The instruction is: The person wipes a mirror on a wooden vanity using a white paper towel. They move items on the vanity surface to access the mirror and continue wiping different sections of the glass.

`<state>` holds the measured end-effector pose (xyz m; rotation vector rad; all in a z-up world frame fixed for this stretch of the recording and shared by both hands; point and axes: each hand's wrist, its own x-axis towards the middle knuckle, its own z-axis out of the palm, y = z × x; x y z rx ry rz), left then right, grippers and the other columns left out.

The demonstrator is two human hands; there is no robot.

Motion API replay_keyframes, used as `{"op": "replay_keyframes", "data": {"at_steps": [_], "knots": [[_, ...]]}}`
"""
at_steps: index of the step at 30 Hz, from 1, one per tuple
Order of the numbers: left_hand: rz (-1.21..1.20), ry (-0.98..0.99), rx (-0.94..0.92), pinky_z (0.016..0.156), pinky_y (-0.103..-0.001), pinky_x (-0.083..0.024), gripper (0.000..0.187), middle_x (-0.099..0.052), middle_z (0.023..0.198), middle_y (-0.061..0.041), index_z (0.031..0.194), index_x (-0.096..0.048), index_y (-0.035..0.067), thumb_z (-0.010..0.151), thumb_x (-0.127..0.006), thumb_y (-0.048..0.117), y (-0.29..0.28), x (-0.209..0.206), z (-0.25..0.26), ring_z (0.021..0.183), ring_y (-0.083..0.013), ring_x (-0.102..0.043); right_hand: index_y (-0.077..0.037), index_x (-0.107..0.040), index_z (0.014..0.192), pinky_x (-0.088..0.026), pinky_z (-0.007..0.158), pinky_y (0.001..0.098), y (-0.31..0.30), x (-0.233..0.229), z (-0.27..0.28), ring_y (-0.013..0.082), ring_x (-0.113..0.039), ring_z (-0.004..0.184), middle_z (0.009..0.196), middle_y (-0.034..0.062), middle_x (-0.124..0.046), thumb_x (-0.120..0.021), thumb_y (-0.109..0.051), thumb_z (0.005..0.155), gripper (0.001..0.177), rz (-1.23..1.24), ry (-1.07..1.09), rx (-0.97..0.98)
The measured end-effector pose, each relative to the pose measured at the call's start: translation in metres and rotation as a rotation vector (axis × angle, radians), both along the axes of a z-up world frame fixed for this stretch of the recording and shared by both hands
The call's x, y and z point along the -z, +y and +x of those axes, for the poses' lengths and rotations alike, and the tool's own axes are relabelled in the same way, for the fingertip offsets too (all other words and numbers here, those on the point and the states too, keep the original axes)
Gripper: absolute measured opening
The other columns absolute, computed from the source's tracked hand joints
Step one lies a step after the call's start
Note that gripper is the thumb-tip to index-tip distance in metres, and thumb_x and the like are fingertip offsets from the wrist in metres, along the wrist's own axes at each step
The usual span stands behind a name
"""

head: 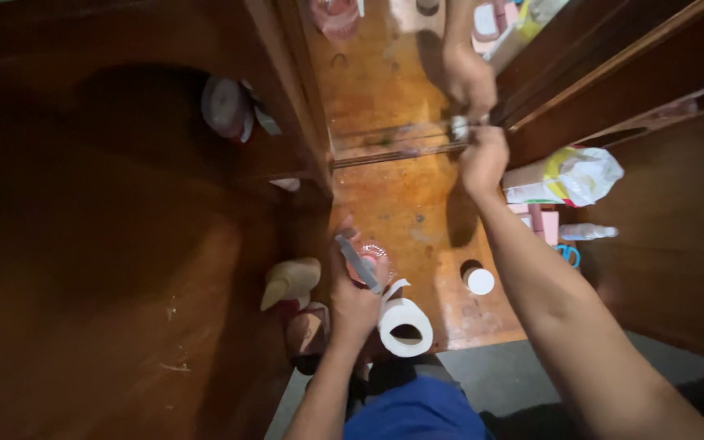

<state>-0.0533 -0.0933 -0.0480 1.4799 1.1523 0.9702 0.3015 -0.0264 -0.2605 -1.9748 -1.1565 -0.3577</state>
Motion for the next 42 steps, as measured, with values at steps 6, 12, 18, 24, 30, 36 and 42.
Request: {"op": "replay_keyframes", "data": {"at_steps": [6,12,18,24,30,36,42], "knots": [[-0.15,-0.116,0.023,0.106,-0.038,-0.05,0.068,-0.054,0.138,-0.016,0.151,-0.042,0.008,0.088,-0.069,0.005,0.002,-0.011,0.007,0.133,-0.0265,-0.055,0.001,-0.067,0.098,-0.052,0.057,0.0395,0.037,-0.012,0.018,0.0244,-0.058,0.064,0.079,0.0113,-0.062,-0.066,0.0,0.088,0.01,0.812,1.833,0.466],[-0.15,-0.084,0.036,0.107,-0.037,-0.048,0.068,-0.053,0.143,-0.012,0.15,-0.04,0.009,0.089,-0.069,0.004,0.0,-0.022,0.01,0.135,-0.0246,-0.053,0.003,-0.069,0.099,-0.047,0.053,0.0386,0.061,-0.074,0.027,0.0236,-0.066,0.066,0.087,0.013,-0.071,-0.065,0.011,0.073,0.027,1.003,1.462,0.365],[-0.125,-0.171,0.008,0.103,-0.035,-0.052,0.065,-0.049,0.145,-0.012,0.148,-0.041,0.006,0.089,-0.068,0.005,0.005,-0.017,0.018,0.134,-0.0256,-0.052,0.002,-0.063,0.108,-0.055,0.085,0.0342,0.065,-0.054,-0.016,0.0184,-0.065,0.093,0.104,0.0094,-0.07,-0.075,-0.007,0.09,0.024,0.714,0.736,0.512],[0.014,-0.03,0.035,0.108,-0.036,-0.048,0.054,-0.051,0.15,-0.012,0.139,-0.047,0.001,0.091,-0.071,0.008,0.005,-0.014,0.03,0.135,-0.0266,-0.054,-0.001,-0.06,0.099,-0.051,0.087,0.0349,0.075,-0.03,-0.112,0.0187,-0.06,0.092,0.098,0.0093,-0.064,-0.076,-0.006,0.087,0.02,0.391,0.882,0.229],[0.088,-0.04,0.042,0.114,-0.038,-0.044,0.055,-0.053,0.149,-0.014,0.138,-0.047,0.0,0.089,-0.071,0.006,0.004,-0.022,0.016,0.139,-0.0288,-0.053,-0.003,-0.058,0.095,-0.053,0.076,0.0314,0.054,-0.106,-0.043,0.015,-0.06,0.084,0.093,0.0042,-0.065,-0.073,-0.002,0.084,0.019,0.83,0.958,0.424],[0.099,-0.079,0.054,0.119,-0.039,-0.039,0.055,-0.051,0.15,-0.015,0.139,-0.046,0.0,0.09,-0.07,0.003,0.008,-0.002,0.027,0.141,-0.0297,-0.05,-0.002,-0.062,0.097,-0.052,0.078,0.0294,0.058,-0.092,-0.118,0.0144,-0.06,0.085,0.092,0.0056,-0.062,-0.069,0.005,0.085,0.016,0.532,0.625,0.083],[-0.007,-0.119,0.061,0.114,-0.038,-0.04,0.052,-0.049,0.15,-0.014,0.136,-0.045,0.0,0.09,-0.07,0.003,0.007,-0.011,0.017,0.14,-0.0293,-0.049,0.001,-0.064,0.093,-0.056,0.07,0.035,0.049,-0.093,-0.001,0.0182,-0.065,0.075,0.087,0.0076,-0.07,-0.076,-0.001,0.085,0.014,0.919,0.978,0.414]]}}
